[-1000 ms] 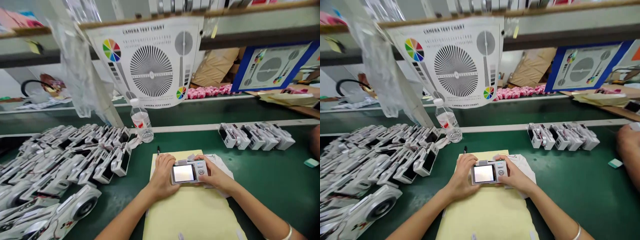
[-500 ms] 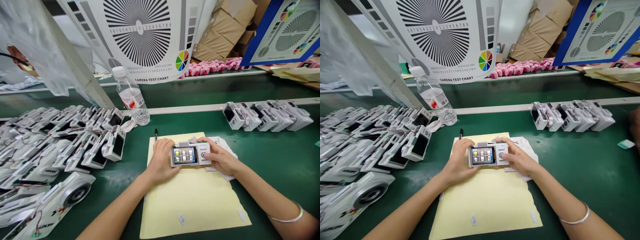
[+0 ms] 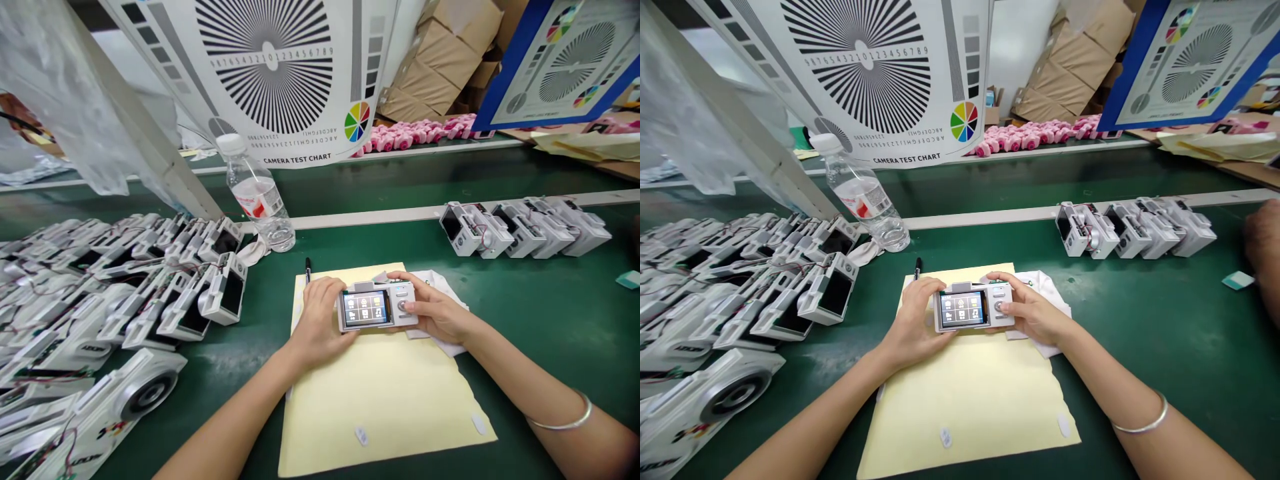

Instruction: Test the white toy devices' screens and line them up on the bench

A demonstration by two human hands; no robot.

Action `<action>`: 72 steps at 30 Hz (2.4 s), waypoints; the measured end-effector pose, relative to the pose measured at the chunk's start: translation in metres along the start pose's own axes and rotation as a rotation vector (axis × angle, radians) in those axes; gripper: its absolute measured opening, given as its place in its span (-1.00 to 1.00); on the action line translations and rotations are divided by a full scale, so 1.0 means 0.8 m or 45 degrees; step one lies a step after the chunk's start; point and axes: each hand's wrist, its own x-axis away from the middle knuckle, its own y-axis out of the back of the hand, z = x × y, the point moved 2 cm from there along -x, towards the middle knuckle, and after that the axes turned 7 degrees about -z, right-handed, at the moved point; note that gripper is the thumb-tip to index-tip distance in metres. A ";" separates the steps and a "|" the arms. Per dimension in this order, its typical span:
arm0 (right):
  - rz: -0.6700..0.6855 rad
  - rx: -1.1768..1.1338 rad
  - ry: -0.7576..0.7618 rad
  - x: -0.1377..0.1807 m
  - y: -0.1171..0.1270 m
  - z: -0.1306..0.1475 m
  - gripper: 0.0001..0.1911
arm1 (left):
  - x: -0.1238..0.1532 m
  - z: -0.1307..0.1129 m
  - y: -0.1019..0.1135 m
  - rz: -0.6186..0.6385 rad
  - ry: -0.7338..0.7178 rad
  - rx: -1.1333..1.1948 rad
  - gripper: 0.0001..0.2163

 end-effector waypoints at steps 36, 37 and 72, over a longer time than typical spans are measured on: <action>-0.044 0.233 0.076 0.005 -0.005 0.003 -0.39 | -0.001 -0.002 -0.001 0.009 0.042 -0.013 -0.53; -0.041 0.242 0.092 0.005 -0.005 0.004 -0.39 | -0.001 -0.002 -0.001 0.007 0.045 -0.011 -0.53; -0.100 0.330 0.053 0.002 -0.001 -0.003 -0.56 | 0.000 -0.003 -0.002 0.007 0.028 -0.010 -0.52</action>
